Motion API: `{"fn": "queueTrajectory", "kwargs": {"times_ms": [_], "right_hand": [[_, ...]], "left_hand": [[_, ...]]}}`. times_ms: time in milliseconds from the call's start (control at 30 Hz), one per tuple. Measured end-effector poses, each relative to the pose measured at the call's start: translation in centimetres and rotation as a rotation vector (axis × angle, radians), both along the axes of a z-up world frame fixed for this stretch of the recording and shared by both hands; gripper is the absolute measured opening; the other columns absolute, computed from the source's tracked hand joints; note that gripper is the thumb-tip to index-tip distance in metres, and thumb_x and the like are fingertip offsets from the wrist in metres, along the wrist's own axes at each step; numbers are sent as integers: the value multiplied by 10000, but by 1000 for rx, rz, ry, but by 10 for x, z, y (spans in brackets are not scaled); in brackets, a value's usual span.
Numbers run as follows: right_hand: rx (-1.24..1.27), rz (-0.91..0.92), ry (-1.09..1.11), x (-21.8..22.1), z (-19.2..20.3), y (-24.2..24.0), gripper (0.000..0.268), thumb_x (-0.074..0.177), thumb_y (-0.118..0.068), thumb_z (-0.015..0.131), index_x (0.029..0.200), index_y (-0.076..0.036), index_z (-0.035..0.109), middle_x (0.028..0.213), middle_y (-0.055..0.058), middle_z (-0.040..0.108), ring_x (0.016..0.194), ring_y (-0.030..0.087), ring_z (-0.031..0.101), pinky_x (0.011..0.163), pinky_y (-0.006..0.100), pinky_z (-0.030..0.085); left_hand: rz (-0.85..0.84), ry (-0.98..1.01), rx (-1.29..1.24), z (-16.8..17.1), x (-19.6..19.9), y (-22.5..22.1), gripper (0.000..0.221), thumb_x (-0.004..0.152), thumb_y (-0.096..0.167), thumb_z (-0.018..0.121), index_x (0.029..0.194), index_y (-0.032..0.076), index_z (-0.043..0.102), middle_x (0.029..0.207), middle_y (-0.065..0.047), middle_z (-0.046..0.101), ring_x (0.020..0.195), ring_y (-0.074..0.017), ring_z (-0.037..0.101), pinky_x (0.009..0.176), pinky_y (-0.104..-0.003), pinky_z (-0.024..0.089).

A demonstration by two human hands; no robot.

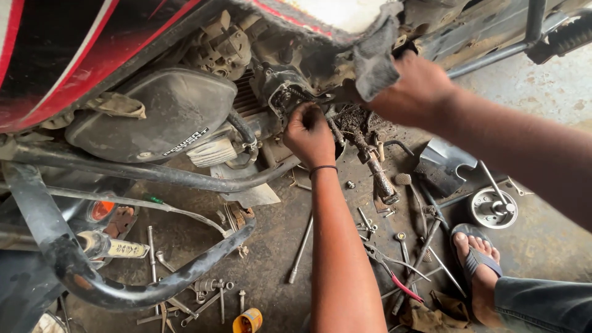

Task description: Repairing and manipulating motorcycle engine components using pliers and hands.

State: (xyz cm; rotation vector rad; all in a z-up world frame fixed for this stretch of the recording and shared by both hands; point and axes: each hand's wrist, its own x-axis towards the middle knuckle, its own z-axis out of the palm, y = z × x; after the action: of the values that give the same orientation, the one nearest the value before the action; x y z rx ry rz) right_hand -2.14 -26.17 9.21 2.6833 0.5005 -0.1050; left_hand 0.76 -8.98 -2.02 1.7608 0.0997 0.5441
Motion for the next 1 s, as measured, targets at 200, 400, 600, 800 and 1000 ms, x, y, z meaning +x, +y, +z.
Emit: {"fn": "queueTrajectory", "kwargs": {"times_ms": [200,400,600,800,1000], "right_hand": [[124,-232,301,19,26,-7,214,1076,-160,466,1129,-142,673,1076,49,726,886,153,780,780,311,653],[550,189,-261,16,-5,-8,396,1091,-406,489,1320,-138,668,1191,101,720,995,247,693,792,356,598],[-323,-59,344,35,25,-8,614,1062,-653,409,1203,-133,703,1024,89,760,1034,216,696,861,327,598],[-47,284,-637,-10,5,20,485,745,-382,591,1189,-204,671,1236,112,703,1095,307,691,792,498,599],[-2687,-81,-1601,48,-60,-26,853,897,-443,633,1582,21,429,1402,145,589,1366,304,564,1280,427,355]], "left_hand": [[18,-21,-13,-2,1,0,84,842,46,710,889,50,779,825,-84,788,732,-172,763,709,-301,590],[108,-4,139,14,-8,-8,94,838,120,740,899,70,792,834,-108,783,728,-218,775,677,-319,586],[72,137,166,18,-7,-12,89,840,135,758,888,69,794,799,-124,778,681,-237,761,649,-344,575],[63,108,67,6,-5,-7,67,858,93,725,867,63,786,836,-104,802,749,-215,789,705,-321,599],[-6,-37,-40,-3,-3,3,137,869,59,692,965,62,789,943,-102,801,831,-197,783,770,-310,613]]}}
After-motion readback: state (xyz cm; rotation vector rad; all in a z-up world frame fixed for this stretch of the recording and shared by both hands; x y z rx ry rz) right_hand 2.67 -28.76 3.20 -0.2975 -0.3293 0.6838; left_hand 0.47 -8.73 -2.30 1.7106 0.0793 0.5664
